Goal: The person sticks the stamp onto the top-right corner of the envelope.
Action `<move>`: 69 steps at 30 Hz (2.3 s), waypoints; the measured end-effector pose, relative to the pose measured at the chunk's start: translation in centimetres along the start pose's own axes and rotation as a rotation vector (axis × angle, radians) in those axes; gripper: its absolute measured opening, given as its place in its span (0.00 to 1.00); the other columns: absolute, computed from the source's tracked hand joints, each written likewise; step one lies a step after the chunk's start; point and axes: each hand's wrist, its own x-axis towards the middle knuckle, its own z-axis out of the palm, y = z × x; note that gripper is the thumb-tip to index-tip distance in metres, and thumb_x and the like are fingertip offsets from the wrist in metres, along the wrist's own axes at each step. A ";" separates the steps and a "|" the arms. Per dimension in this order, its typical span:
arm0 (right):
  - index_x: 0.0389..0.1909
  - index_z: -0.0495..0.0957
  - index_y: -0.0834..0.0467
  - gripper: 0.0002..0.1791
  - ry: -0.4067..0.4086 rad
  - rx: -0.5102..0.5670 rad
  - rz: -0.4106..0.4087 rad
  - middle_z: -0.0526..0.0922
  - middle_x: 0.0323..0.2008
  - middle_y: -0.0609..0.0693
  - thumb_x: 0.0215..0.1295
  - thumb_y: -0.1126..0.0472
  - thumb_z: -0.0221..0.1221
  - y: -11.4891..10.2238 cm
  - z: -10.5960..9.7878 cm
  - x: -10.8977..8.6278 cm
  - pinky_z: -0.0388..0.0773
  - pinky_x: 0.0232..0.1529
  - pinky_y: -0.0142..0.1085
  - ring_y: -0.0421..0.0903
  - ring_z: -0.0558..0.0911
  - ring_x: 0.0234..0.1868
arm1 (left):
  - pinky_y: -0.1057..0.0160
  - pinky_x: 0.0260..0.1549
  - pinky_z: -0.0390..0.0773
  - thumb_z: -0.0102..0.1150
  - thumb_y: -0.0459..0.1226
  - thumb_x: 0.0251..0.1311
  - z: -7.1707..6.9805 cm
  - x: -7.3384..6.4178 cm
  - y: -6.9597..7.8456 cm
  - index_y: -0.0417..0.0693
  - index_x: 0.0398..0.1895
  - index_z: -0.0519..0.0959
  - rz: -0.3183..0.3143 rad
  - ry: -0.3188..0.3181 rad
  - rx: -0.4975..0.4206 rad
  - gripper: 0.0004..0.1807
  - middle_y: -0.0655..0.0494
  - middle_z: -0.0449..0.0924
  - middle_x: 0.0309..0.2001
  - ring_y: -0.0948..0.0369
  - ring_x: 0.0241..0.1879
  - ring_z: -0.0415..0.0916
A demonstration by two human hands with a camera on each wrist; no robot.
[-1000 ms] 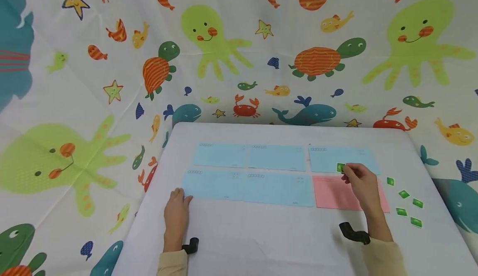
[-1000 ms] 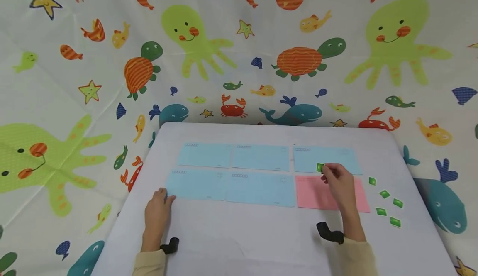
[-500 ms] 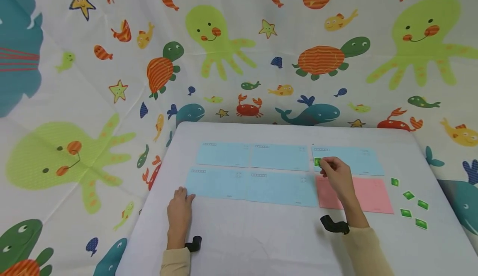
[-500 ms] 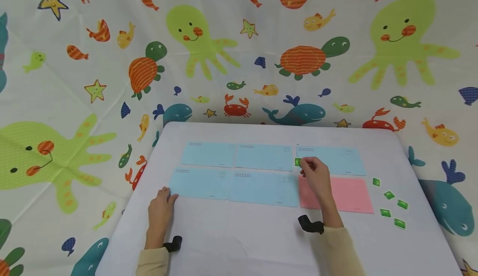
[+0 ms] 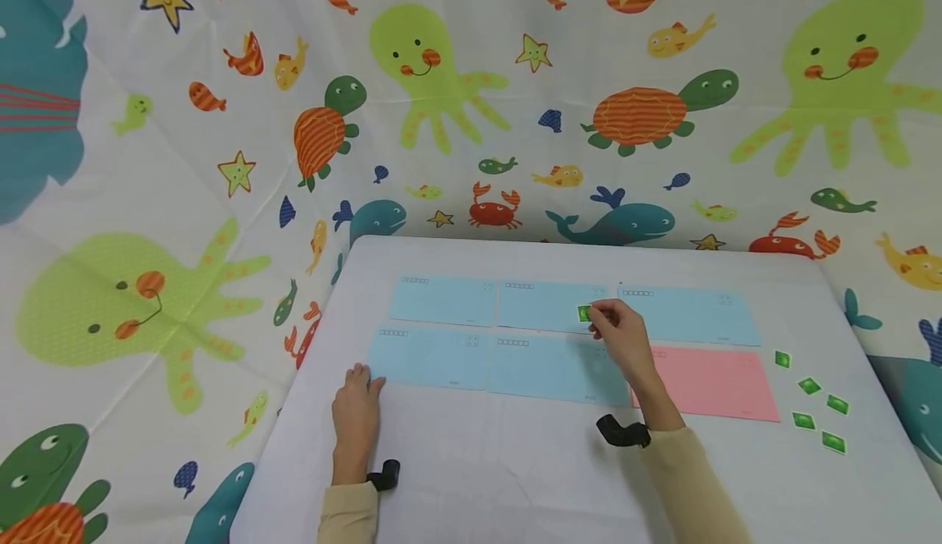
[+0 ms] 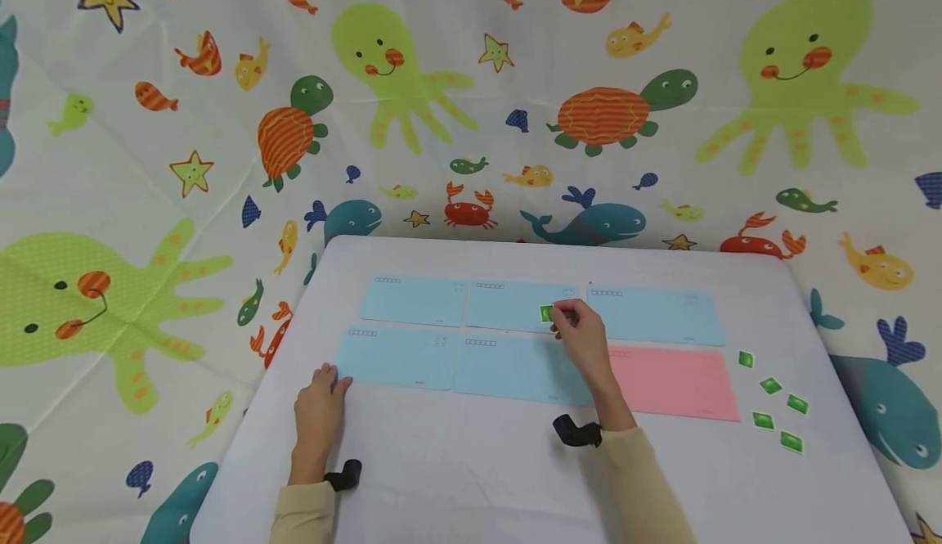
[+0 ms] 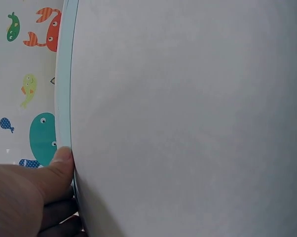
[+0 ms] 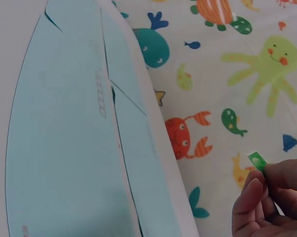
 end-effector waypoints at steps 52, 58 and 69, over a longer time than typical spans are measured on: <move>0.51 0.78 0.61 0.12 -0.194 0.118 -0.112 0.82 0.39 0.58 0.71 0.62 0.58 -2.4 7.7 1.2 0.87 0.41 0.37 0.47 0.86 0.35 | 0.38 0.64 0.68 0.62 0.36 0.67 0.0 0.0 0.3 0.28 0.65 0.71 -0.034 0.021 -0.071 0.28 0.29 0.68 0.65 0.34 0.68 0.65; 0.48 0.78 0.62 0.10 -0.210 0.110 -0.107 0.83 0.38 0.58 0.71 0.62 0.58 -2.4 9.0 1.5 0.87 0.40 0.39 0.53 0.86 0.36 | 0.38 0.66 0.66 0.61 0.37 0.67 -0.1 -0.1 0.4 0.29 0.66 0.70 -0.056 0.016 -0.085 0.28 0.31 0.68 0.67 0.35 0.70 0.63; 0.47 0.79 0.62 0.09 -0.226 0.091 -0.069 0.83 0.37 0.56 0.70 0.62 0.59 -2.4 10.7 2.3 0.87 0.41 0.42 0.53 0.86 0.37 | 0.37 0.64 0.68 0.64 0.36 0.65 0.2 0.0 0.4 0.29 0.64 0.73 -0.052 0.056 -0.094 0.27 0.31 0.70 0.65 0.35 0.68 0.66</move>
